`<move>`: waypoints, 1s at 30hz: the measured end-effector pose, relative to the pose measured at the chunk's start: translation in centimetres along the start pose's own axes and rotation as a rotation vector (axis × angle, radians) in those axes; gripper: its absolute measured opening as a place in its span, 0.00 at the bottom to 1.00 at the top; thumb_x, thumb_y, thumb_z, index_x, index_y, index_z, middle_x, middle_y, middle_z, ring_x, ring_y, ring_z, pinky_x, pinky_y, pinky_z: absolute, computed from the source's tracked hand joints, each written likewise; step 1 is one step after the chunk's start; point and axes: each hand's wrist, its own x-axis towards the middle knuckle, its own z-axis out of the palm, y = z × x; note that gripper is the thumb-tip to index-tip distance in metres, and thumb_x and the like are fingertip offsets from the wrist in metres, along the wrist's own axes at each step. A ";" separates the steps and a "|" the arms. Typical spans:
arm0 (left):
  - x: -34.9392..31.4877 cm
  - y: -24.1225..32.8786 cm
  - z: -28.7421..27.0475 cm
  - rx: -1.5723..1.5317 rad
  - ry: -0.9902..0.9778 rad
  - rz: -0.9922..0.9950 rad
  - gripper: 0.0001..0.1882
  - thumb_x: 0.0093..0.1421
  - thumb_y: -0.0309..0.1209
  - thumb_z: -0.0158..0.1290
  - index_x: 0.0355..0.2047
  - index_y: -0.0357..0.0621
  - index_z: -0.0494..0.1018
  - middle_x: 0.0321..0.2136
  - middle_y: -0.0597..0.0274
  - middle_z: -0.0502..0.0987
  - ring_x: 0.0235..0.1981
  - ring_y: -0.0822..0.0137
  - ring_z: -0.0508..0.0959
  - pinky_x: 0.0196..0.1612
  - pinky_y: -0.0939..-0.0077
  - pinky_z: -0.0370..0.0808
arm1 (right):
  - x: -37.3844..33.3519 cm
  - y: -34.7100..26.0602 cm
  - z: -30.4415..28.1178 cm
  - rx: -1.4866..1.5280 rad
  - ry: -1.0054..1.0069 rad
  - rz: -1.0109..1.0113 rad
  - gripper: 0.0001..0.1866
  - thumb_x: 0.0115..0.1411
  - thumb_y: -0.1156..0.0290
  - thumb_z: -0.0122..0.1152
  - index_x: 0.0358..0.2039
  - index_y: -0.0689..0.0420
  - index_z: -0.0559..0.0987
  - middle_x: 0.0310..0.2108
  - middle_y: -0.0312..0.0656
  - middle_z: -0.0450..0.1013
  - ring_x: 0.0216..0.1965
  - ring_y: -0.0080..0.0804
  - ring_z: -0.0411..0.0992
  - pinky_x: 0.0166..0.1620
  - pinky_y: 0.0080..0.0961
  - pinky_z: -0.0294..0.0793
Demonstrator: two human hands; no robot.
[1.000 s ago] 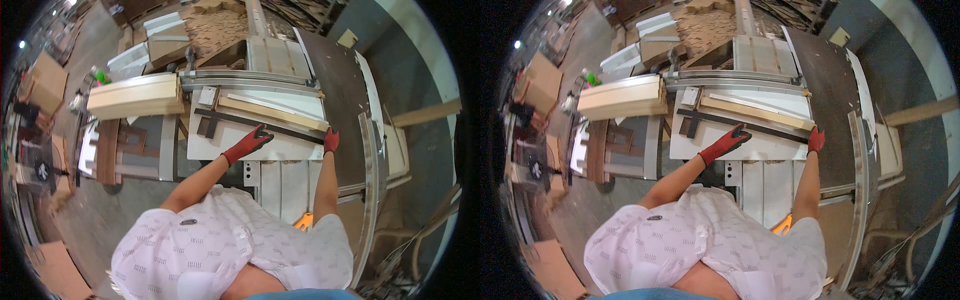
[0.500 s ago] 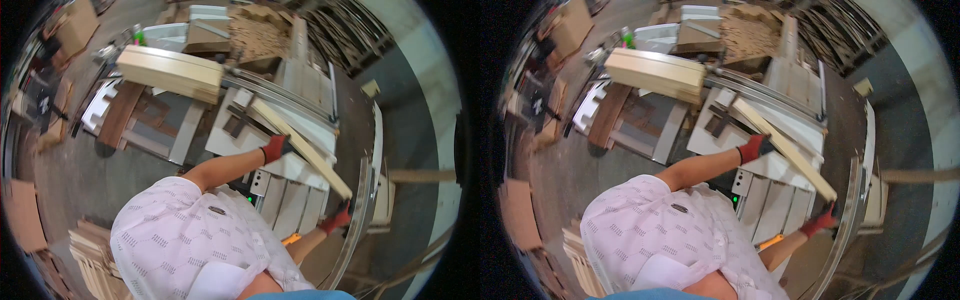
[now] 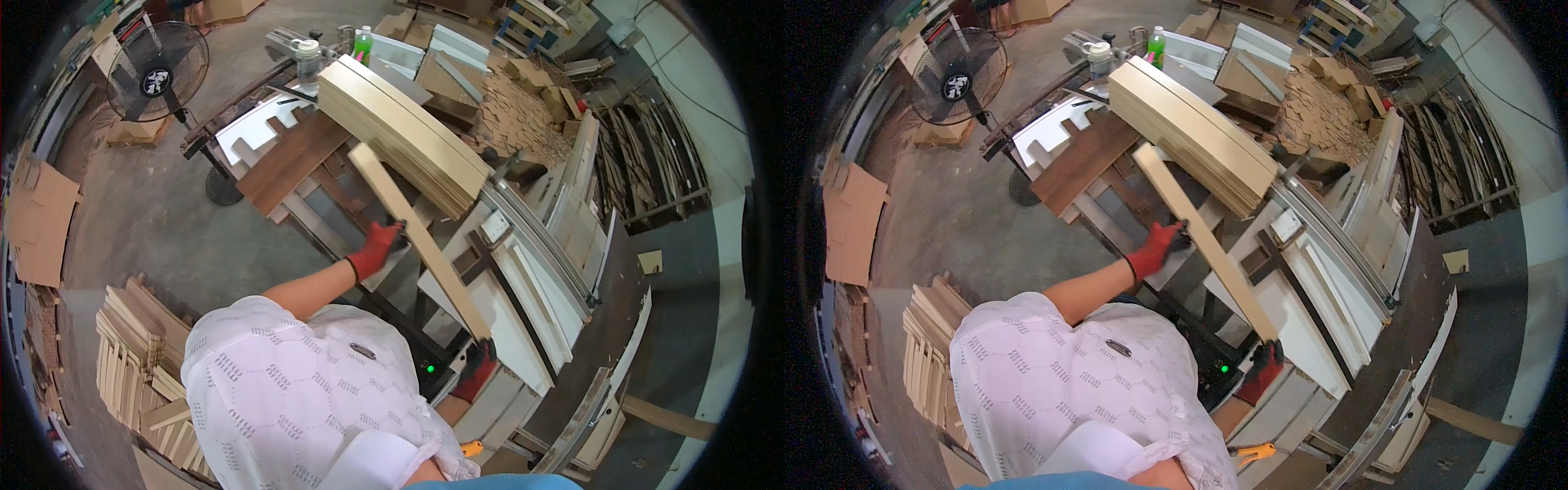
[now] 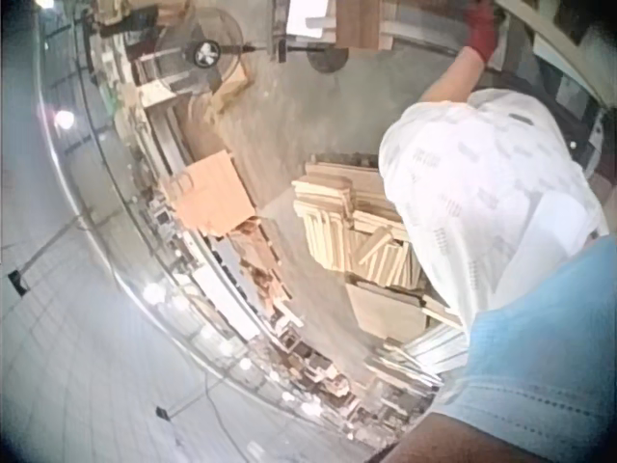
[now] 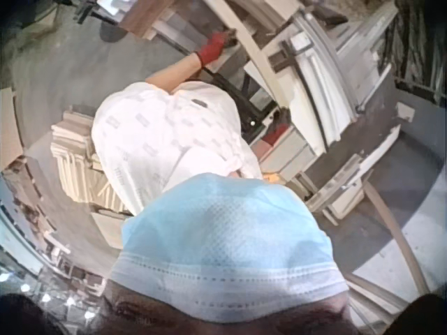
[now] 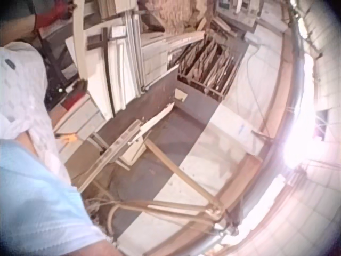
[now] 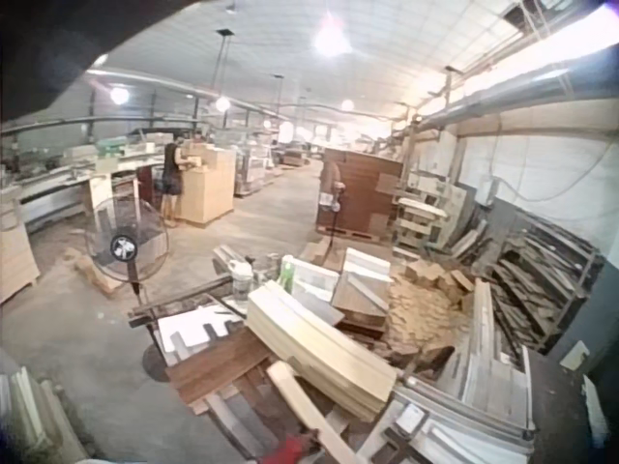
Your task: Using a table saw to trim and process multiple wood planks in a workshop.
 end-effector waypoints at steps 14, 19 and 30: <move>21.5 6.3 -8.9 0.392 0.514 0.184 0.25 0.52 0.36 0.59 0.45 0.34 0.67 0.41 0.47 0.76 0.40 0.54 0.76 0.43 0.59 0.72 | 12.9 3.0 24.3 -0.050 -0.089 0.023 0.12 0.57 0.74 0.61 0.40 0.66 0.80 0.30 0.40 0.78 0.25 0.26 0.73 0.30 0.22 0.71; 28.0 -0.1 -10.8 0.341 0.443 0.100 0.22 0.60 0.40 0.45 0.51 0.43 0.68 0.45 0.54 0.76 0.42 0.59 0.75 0.47 0.67 0.71 | 14.1 4.1 28.0 -0.418 0.015 -0.069 0.12 0.58 0.72 0.59 0.38 0.67 0.80 0.31 0.43 0.79 0.28 0.29 0.74 0.31 0.28 0.71; 28.1 3.2 -7.3 0.151 -0.296 0.165 0.32 0.48 0.24 0.57 0.56 0.43 0.64 0.50 0.57 0.71 0.49 0.62 0.71 0.53 0.66 0.69 | 9.9 3.7 28.0 -0.443 0.213 -0.376 0.20 0.60 0.64 0.57 0.48 0.64 0.73 0.41 0.52 0.75 0.41 0.45 0.73 0.48 0.36 0.70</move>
